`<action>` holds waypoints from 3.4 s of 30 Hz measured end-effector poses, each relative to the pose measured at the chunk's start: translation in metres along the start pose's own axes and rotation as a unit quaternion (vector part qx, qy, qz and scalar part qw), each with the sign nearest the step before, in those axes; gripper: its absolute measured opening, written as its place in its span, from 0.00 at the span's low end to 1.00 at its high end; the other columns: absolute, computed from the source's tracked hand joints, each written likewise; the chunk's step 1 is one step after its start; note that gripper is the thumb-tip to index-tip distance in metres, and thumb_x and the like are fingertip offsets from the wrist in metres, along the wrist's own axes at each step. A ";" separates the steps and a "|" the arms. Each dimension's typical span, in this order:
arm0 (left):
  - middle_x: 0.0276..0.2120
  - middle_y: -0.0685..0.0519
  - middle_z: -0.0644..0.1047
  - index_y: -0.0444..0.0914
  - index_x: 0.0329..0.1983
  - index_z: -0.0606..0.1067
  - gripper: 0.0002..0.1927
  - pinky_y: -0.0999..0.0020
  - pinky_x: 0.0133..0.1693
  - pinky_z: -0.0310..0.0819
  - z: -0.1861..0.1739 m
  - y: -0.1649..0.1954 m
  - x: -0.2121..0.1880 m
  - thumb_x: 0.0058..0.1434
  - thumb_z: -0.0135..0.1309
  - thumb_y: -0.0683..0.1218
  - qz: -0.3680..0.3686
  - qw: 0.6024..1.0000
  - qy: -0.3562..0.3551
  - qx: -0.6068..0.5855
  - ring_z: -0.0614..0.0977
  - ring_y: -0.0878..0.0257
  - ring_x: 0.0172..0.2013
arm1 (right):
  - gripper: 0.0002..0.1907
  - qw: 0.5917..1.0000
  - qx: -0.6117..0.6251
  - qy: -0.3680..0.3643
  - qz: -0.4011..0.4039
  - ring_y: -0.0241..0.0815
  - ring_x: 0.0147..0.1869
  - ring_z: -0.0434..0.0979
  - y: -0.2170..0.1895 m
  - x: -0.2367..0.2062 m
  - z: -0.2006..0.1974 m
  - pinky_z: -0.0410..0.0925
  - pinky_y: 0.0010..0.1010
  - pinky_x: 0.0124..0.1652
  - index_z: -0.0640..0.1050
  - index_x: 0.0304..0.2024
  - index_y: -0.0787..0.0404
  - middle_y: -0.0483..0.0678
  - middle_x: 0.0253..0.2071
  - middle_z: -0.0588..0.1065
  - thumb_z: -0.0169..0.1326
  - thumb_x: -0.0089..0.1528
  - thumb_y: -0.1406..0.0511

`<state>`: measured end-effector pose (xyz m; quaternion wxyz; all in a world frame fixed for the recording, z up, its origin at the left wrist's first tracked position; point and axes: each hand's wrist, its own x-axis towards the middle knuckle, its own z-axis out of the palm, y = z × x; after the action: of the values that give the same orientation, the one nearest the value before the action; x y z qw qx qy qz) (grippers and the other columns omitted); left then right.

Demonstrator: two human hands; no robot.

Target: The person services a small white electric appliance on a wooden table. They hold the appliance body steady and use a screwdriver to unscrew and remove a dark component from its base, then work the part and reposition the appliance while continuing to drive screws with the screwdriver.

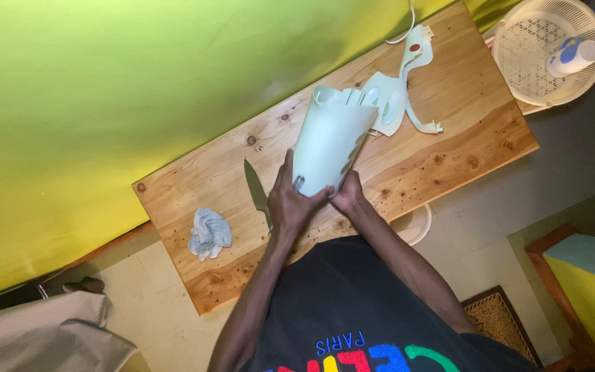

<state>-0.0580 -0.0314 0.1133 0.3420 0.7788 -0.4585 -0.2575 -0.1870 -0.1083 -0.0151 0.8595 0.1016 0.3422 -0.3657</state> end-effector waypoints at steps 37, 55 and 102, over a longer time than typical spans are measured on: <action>0.23 0.60 0.74 0.39 0.45 0.72 0.31 0.76 0.17 0.70 0.035 -0.154 0.000 0.56 0.61 0.68 -0.283 0.676 -0.173 -0.658 0.62 0.77 0.12 | 0.18 0.929 -0.316 -0.025 -0.192 0.56 0.61 0.76 -0.012 -0.104 0.037 0.68 0.45 0.65 0.71 0.49 0.77 0.67 0.52 0.73 0.37 0.70 0.66; 0.22 0.58 0.75 0.38 0.43 0.76 0.41 0.81 0.14 0.53 0.084 -0.132 0.011 0.60 0.43 0.80 -0.339 0.500 -0.347 -0.717 0.61 0.75 0.11 | 0.07 0.809 -0.492 0.015 -0.320 0.30 0.20 0.58 -0.023 -0.070 -0.006 0.56 0.23 0.18 0.68 0.35 0.61 0.43 0.24 0.65 0.50 0.65 0.65; 0.20 0.53 0.77 0.37 0.39 0.79 0.12 0.74 0.14 0.61 0.033 -0.055 0.037 0.62 0.60 0.51 -0.157 0.926 -0.037 -0.341 0.68 0.72 0.12 | 0.20 0.770 -0.586 -0.071 -0.240 0.32 0.13 0.59 -0.082 0.044 0.090 0.55 0.28 0.16 0.78 0.31 0.60 0.41 0.15 0.69 0.42 0.68 0.56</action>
<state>-0.0354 -0.0552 0.0467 0.5248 0.6675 -0.2269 -0.4769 -0.1760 -0.2300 0.0290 0.6580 -0.5340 0.4416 -0.2947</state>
